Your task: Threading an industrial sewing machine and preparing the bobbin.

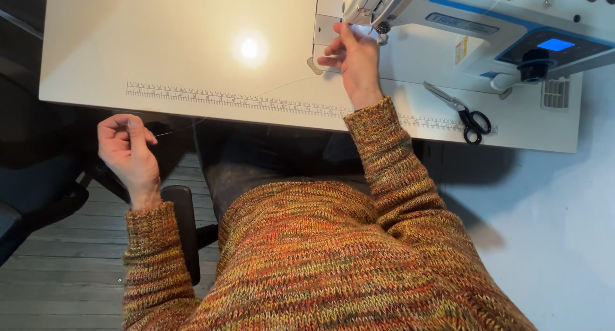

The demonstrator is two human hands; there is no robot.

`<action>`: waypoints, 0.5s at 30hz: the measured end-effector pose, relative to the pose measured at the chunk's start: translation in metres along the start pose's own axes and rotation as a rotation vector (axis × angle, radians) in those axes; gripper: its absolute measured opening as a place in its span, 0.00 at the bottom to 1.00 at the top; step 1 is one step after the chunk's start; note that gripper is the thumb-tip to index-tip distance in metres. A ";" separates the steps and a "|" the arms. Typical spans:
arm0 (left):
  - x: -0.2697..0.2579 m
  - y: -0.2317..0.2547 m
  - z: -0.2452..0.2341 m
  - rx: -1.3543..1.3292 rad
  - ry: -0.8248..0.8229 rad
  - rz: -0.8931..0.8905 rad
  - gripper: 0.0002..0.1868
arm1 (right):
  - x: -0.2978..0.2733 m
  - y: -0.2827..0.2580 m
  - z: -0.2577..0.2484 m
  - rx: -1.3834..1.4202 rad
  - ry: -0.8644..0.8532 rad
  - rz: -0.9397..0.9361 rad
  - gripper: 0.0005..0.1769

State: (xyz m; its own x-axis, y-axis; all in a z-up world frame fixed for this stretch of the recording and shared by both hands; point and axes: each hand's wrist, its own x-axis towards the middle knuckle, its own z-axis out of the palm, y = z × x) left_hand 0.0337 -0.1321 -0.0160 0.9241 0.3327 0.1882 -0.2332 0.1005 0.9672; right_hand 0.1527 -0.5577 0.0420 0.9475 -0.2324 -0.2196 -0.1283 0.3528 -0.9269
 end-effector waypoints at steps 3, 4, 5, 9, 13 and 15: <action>0.000 -0.003 0.009 0.028 -0.010 0.039 0.07 | 0.007 0.007 -0.002 0.000 -0.032 -0.037 0.15; -0.003 -0.001 0.014 0.030 -0.005 0.039 0.07 | 0.000 0.002 -0.001 -0.001 -0.036 -0.034 0.15; -0.005 0.002 0.019 0.099 -0.026 0.052 0.07 | -0.007 -0.002 -0.001 -0.049 -0.083 -0.008 0.16; -0.021 0.027 0.048 0.605 -0.114 0.240 0.09 | -0.041 -0.002 -0.020 -0.025 -0.165 0.113 0.16; -0.017 0.092 0.111 0.839 -0.142 0.555 0.27 | -0.094 -0.011 -0.040 0.013 -0.155 0.122 0.15; -0.015 0.077 0.127 0.760 -0.261 0.752 0.27 | -0.119 -0.011 -0.047 -0.038 -0.202 0.114 0.15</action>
State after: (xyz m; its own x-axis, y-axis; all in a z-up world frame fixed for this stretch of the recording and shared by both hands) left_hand 0.0402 -0.2483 0.0772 0.6807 -0.1504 0.7170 -0.5987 -0.6783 0.4260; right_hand 0.0278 -0.5768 0.0644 0.9651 -0.0052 -0.2619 -0.2454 0.3315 -0.9110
